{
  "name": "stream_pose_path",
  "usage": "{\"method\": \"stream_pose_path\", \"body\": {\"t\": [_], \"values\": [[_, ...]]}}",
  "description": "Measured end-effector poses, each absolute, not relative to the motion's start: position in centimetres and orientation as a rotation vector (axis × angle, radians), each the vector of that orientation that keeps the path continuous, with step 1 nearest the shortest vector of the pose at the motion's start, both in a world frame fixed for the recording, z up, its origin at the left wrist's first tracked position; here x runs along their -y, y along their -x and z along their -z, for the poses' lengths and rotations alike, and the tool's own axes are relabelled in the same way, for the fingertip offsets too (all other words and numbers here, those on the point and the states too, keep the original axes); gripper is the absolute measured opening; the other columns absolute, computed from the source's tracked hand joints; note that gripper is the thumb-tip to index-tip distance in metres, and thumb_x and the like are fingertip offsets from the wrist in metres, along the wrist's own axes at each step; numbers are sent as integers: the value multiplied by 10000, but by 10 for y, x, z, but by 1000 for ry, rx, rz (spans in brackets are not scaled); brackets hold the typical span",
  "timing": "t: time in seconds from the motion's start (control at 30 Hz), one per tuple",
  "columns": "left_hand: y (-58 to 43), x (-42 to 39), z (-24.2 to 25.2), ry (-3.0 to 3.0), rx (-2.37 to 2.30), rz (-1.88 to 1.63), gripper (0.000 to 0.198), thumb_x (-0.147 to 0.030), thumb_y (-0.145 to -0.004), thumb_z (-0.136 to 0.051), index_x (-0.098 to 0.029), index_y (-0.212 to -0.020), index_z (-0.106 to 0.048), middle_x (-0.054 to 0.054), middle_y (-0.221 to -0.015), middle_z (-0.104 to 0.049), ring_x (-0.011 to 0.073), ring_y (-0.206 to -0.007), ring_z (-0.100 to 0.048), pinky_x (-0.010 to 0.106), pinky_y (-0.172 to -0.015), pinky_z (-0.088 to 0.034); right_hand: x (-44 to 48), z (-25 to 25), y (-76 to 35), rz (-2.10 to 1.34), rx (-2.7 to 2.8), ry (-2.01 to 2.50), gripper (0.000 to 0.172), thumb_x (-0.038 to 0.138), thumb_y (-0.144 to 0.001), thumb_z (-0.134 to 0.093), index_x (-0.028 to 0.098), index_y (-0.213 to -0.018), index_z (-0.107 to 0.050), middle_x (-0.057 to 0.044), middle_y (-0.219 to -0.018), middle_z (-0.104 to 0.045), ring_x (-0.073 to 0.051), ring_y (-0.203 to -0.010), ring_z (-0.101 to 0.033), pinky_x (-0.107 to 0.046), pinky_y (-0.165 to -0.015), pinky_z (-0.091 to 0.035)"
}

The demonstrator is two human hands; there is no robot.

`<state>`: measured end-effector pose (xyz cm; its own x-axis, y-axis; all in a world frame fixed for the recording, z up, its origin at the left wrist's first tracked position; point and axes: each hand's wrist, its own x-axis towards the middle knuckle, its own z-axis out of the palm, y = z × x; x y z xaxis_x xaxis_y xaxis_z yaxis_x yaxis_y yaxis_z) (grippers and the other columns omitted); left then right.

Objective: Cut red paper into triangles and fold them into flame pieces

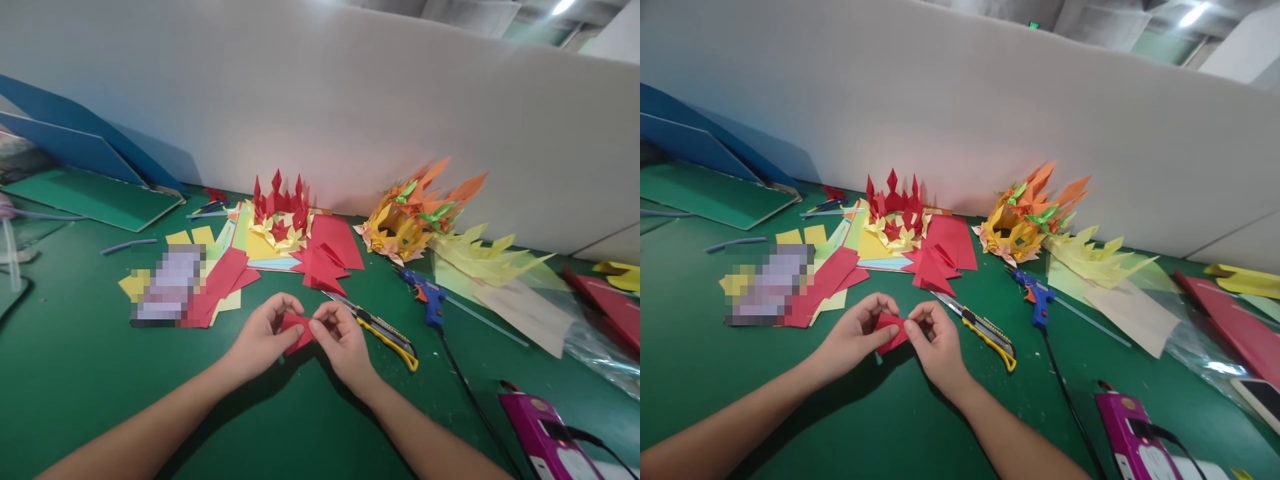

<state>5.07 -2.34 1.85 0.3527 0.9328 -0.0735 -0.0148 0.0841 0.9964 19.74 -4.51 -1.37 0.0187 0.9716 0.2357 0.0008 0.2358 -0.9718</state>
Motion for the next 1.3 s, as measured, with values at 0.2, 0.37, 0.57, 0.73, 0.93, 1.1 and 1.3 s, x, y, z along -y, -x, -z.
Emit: {"method": "stream_pose_path", "body": {"t": [0.2,0.37,0.57,0.73,0.93,1.1,1.3], "values": [[-51,21,-22,-1251,-956,-891,243,-200,-622,-654,-181,-782,-472,-80,-633,-476,42,-471,-427,179,-447,-343,42,14,-200,-1265,1227,967,205,406,-775,-571,220,-835,-509,27,-700,-499,-109,-585,-480,-227,-559,-452],[-50,23,-20,-1327,-1012,-904,234,-225,-651,-649,-192,-802,-473,-77,-620,-475,64,-502,-444,191,-468,-359,42,15,-200,-1272,1224,974,283,446,-724,-627,221,-873,-539,8,-766,-536,-126,-656,-522,-242,-600,-469],[-49,25,-15,-1416,-1076,-914,247,-228,-664,-661,-197,-836,-487,-72,-642,-474,69,-543,-452,192,-496,-375,41,16,-201,-1151,1302,1065,192,375,-727,-625,195,-714,-559,23,-645,-537,-113,-569,-491,-238,-557,-435],[-51,22,-20,-1182,-1000,-864,412,-334,-614,-730,-208,-882,-444,-83,-624,-512,86,-550,-531,214,-536,-415,41,14,-202,-1105,1269,1104,190,373,-729,-622,195,-703,-563,30,-598,-531,-112,-528,-486,-238,-520,-422],[-50,20,-22,-1026,-1022,-874,453,-363,-579,-776,-184,-909,-521,-24,-798,-582,112,-714,-591,265,-697,-471,40,12,-202,-1093,1155,1100,217,389,-718,-643,209,-777,-537,31,-661,-539,-108,-546,-504,-232,-522,-443],[-49,19,-18,-962,-1008,-842,411,-379,-609,-762,-182,-861,-503,-59,-674,-551,83,-586,-556,243,-620,-465,41,15,-202,-970,1256,1058,107,311,-778,-584,222,-805,-532,18,-719,-546,-129,-641,-536,-250,-600,-462],[-49,16,-16,-1207,-1053,-980,265,-338,-629,-737,-171,-730,-557,-47,-634,-573,84,-569,-529,218,-567,-442,42,14,-204,-659,1558,1089,98,190,-797,-558,245,-820,-636,-29,-854,-550,-180,-822,-532,-331,-740,-444]]}}
